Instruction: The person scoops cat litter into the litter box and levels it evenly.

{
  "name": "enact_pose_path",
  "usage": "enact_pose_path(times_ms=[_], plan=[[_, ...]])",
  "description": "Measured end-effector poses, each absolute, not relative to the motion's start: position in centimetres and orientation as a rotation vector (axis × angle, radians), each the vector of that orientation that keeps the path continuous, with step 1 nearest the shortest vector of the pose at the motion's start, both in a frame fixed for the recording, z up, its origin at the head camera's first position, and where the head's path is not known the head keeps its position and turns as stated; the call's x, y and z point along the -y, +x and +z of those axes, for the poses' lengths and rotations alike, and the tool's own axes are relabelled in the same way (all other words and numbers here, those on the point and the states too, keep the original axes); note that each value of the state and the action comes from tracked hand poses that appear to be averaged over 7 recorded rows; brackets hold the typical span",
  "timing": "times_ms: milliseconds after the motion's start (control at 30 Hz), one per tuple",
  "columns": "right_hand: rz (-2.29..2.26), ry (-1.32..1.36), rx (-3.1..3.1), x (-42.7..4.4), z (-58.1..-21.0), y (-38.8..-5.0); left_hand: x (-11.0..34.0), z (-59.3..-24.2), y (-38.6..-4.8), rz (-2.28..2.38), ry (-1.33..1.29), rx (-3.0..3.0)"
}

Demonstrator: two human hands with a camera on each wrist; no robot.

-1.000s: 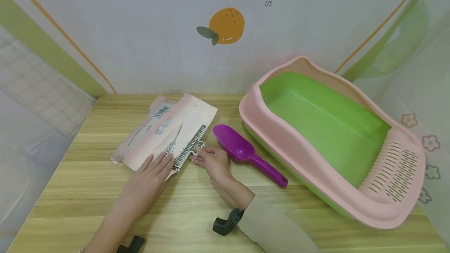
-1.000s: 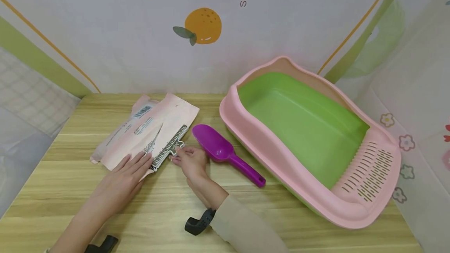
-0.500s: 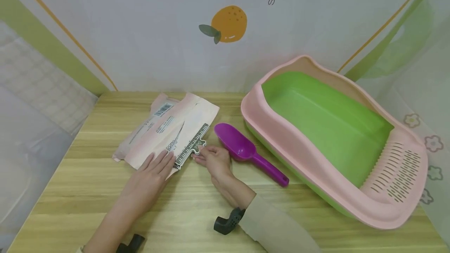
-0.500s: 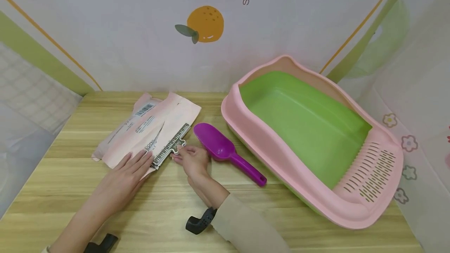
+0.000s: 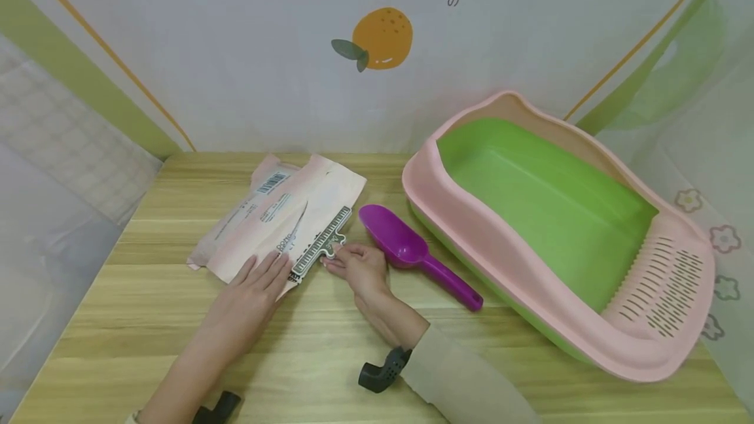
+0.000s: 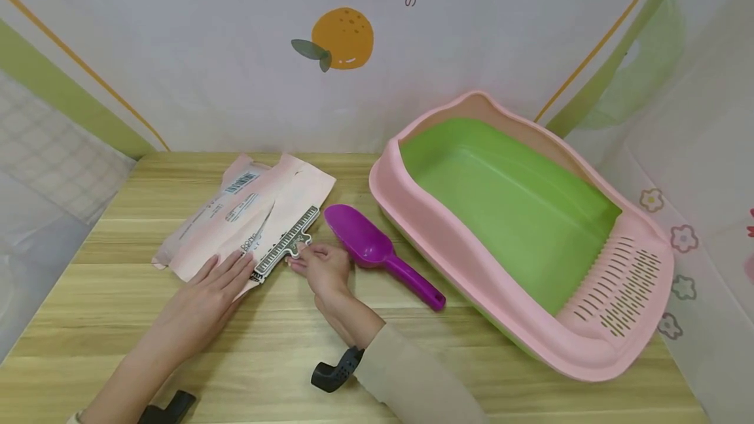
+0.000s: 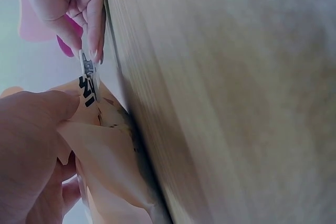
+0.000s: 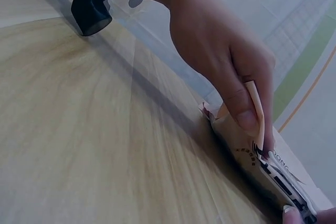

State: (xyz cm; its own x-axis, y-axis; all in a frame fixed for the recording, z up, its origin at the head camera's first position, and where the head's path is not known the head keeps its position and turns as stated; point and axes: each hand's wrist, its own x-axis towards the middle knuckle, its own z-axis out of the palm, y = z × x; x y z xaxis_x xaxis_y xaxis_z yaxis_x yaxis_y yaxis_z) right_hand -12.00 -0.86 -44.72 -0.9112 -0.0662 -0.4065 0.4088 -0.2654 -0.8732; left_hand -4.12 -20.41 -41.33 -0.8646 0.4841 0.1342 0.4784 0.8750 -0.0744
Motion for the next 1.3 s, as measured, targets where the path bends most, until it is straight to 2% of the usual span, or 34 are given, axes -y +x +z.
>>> enact_pose_path(times_ms=[1300], plan=[[-2.168, 0.37, -1.705, -2.5, -44.6, -9.3, 20.6, -41.3, -4.2, 0.043, -0.771, 2.901]])
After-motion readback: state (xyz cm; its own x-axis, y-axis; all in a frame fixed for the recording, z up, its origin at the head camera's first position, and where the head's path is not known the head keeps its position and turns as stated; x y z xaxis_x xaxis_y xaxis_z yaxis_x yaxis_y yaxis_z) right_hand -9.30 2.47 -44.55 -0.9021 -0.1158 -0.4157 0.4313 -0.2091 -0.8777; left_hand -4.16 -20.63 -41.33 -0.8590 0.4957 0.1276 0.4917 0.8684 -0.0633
